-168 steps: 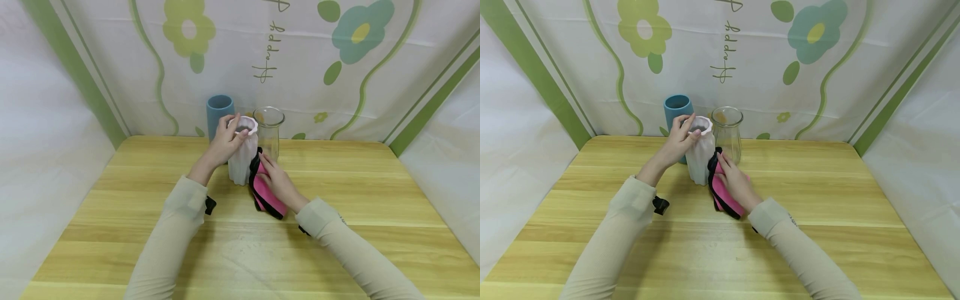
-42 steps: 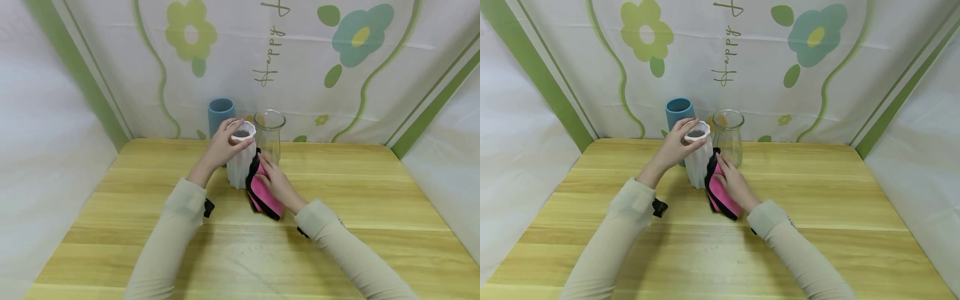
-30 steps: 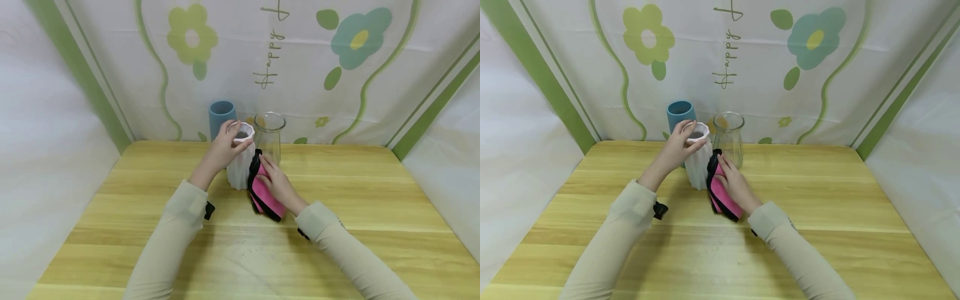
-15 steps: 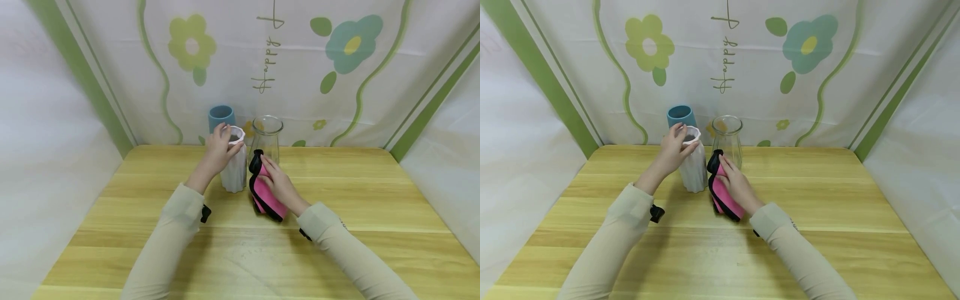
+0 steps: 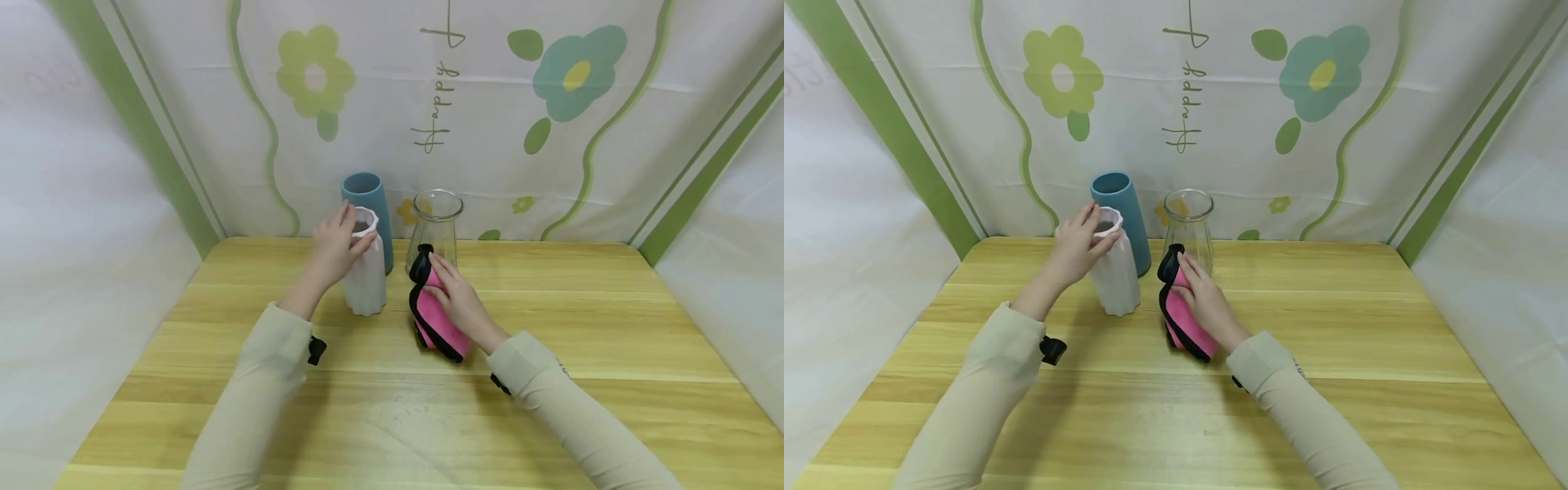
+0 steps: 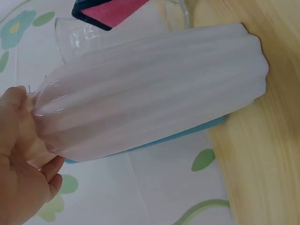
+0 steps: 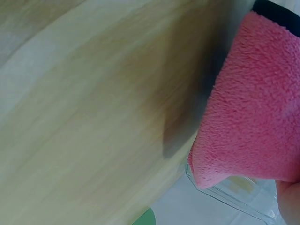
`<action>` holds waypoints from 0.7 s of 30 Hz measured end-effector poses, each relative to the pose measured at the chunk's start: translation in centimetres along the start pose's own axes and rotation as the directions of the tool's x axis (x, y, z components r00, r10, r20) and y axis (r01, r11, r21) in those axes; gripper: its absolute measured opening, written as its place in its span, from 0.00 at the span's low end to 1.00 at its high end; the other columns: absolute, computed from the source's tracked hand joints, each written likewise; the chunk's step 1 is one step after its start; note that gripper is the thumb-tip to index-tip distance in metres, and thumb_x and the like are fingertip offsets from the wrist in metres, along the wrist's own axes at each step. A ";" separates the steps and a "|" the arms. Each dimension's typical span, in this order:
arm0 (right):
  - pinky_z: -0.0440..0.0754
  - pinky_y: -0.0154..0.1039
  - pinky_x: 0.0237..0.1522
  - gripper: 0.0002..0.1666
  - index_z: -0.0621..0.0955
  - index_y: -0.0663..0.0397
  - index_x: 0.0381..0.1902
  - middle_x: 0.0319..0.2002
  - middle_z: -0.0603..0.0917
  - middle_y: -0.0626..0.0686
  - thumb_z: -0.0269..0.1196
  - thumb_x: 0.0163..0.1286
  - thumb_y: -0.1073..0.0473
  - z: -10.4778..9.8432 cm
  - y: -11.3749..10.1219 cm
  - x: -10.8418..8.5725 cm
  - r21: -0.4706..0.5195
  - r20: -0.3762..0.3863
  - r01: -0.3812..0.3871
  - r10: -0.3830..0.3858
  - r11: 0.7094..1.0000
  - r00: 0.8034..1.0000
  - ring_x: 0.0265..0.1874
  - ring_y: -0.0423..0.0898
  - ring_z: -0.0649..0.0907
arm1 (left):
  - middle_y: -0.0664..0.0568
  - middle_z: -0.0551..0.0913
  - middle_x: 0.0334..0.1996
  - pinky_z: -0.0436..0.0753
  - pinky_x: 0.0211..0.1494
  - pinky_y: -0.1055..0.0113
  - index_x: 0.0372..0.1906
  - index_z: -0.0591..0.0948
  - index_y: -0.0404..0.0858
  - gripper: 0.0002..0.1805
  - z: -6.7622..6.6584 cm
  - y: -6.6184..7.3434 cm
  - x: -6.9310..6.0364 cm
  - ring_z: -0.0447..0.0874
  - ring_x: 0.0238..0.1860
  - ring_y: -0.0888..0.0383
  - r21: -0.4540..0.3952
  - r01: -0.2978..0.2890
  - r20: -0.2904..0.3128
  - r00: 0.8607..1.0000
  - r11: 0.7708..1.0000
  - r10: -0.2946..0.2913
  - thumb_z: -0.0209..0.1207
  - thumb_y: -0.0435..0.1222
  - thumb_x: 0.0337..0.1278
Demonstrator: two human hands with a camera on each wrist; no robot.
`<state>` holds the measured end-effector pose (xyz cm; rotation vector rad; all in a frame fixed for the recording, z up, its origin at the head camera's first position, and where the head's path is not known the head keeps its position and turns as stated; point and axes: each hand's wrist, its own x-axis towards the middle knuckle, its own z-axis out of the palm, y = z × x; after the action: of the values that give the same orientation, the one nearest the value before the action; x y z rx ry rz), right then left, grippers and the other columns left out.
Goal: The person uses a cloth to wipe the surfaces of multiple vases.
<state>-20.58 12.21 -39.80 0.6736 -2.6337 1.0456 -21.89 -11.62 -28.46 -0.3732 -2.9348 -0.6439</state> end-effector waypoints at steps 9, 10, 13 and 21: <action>0.66 0.53 0.68 0.38 0.59 0.54 0.74 0.71 0.64 0.60 0.58 0.69 0.59 0.1 0.1 0.1 0.008 0.006 -0.013 0.013 1.000 1.000 0.70 0.61 0.65 | 0.33 0.54 0.72 0.55 0.69 0.39 0.72 0.53 0.25 0.40 -1.2 -1.7 -0.4 0.62 0.63 0.28 0.056 0.047 -0.013 0.999 0.997 -0.046 0.48 0.49 0.70; 0.66 0.53 0.68 0.38 0.59 0.54 0.74 0.71 0.64 0.60 0.58 0.69 0.60 0.1 0.1 0.1 0.009 0.005 -0.011 0.011 1.000 1.000 0.70 0.61 0.65 | 0.33 0.54 0.72 0.55 0.68 0.39 0.72 0.53 0.24 0.39 -1.2 -1.9 -0.4 0.62 0.62 0.28 0.060 0.051 -0.015 0.999 0.997 -0.050 0.48 0.49 0.70; 0.66 0.53 0.68 0.38 0.59 0.54 0.74 0.71 0.64 0.59 0.59 0.69 0.60 0.1 0.1 0.1 0.014 -0.003 -0.002 0.002 1.000 1.000 0.70 0.61 0.65 | 0.33 0.54 0.72 0.54 0.69 0.39 0.71 0.55 0.24 0.39 -1.5 -2.5 -0.5 0.63 0.61 0.28 0.066 0.061 -0.017 0.998 0.996 -0.060 0.48 0.49 0.70; 0.67 0.52 0.68 0.38 0.59 0.53 0.73 0.71 0.64 0.58 0.59 0.68 0.61 0.0 -0.2 0.4 0.006 -0.042 0.026 -0.026 1.000 0.999 0.69 0.59 0.66 | 0.30 0.54 0.70 0.52 0.68 0.38 0.70 0.56 0.22 0.37 -1.9 -3.8 -0.3 0.62 0.60 0.26 0.069 0.093 -0.054 0.995 0.993 -0.089 0.48 0.47 0.71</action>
<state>-20.83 11.94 -39.51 0.6781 -2.5798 1.0503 -22.43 -15.81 -28.29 -0.2137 -2.9310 -0.5485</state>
